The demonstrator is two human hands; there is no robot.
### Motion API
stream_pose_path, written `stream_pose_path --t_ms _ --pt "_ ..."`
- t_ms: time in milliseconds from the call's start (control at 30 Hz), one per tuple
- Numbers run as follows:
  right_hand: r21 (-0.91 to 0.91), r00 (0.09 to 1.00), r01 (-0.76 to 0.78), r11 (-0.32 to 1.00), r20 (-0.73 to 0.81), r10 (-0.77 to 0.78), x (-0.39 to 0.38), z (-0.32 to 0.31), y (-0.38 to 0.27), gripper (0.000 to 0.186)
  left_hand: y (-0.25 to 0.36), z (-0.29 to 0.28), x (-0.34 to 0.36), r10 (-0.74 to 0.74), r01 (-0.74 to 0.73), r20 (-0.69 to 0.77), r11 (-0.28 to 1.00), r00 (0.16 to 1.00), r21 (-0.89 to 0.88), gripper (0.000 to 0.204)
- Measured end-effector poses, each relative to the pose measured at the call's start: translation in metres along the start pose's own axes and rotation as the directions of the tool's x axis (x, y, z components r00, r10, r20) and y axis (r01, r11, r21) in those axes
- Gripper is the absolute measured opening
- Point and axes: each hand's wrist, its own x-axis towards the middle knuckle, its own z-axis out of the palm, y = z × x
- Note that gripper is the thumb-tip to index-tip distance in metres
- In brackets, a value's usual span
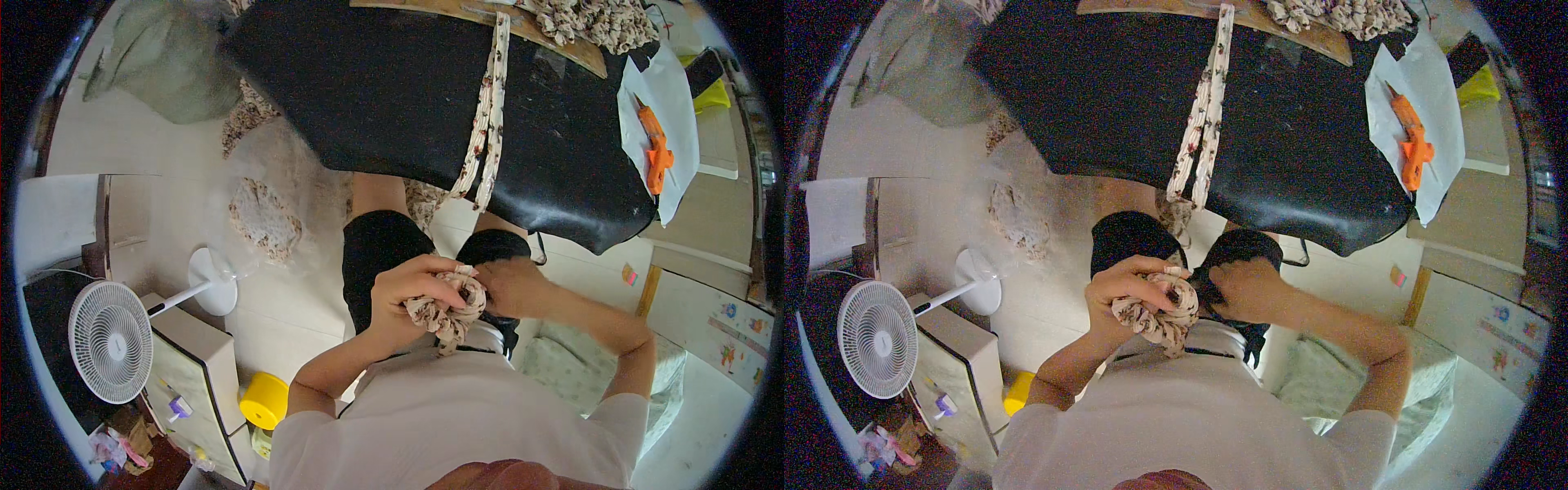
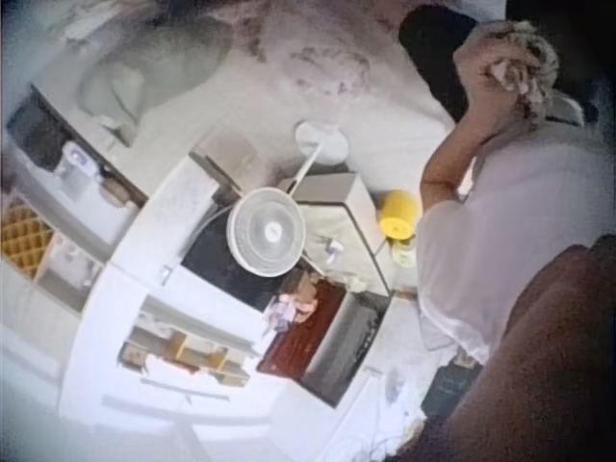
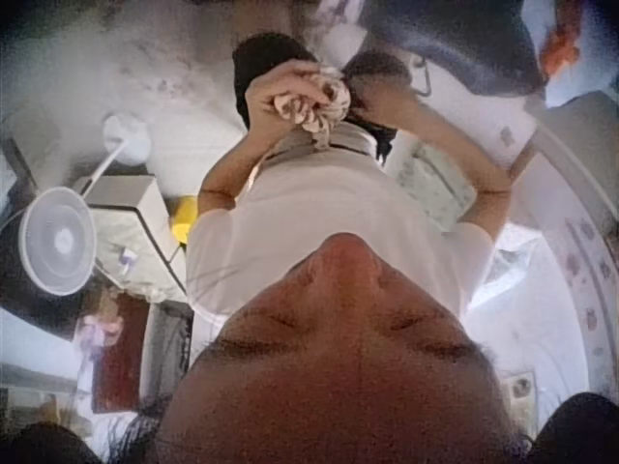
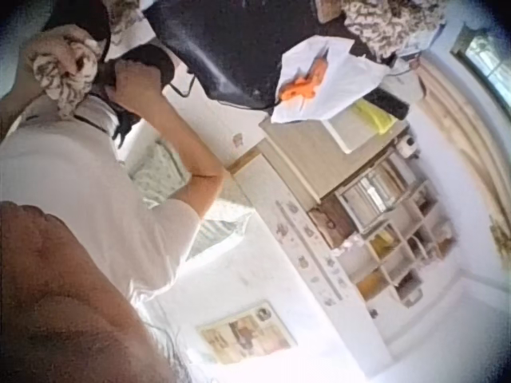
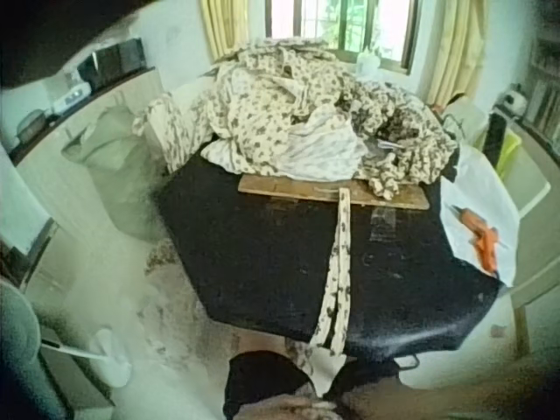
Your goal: Making fabric scrunchies by manipulating fabric strips and using a hot glue gun.
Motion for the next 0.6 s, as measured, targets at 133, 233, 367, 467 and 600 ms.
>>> stream_pose_path --t_ms 133,233,367,467,600 --pt "-0.001 0.981 -0.153 0.988 -0.123 0.152 -0.021 -0.028 -0.011 0.031 0.01 -0.004 0.003 0.101 -0.104 0.039 0.991 0.994 0.082 0.014" --pt "0.108 0.945 -0.117 0.987 -0.295 0.144 -0.058 -0.081 -0.016 0.031 0.016 -0.008 0.006 0.197 -0.207 0.08 0.966 0.977 0.154 0.014" --pt "0.287 0.746 -0.238 0.928 -0.558 0.364 -0.085 -0.119 0.0 0.024 0.017 -0.002 0.015 0.278 -0.294 0.111 0.94 0.954 0.172 0.014" --pt "0.213 0.588 -0.489 0.846 -0.636 0.5 -0.071 -0.132 0.029 0.022 0.025 0.008 0.018 0.252 -0.266 0.098 0.948 0.963 0.173 0.014" --pt "-0.125 0.514 -0.619 0.775 -0.811 0.279 -0.053 -0.126 0.053 0.027 0.025 0.011 0.02 0.308 -0.323 0.099 0.92 0.946 0.222 0.014"
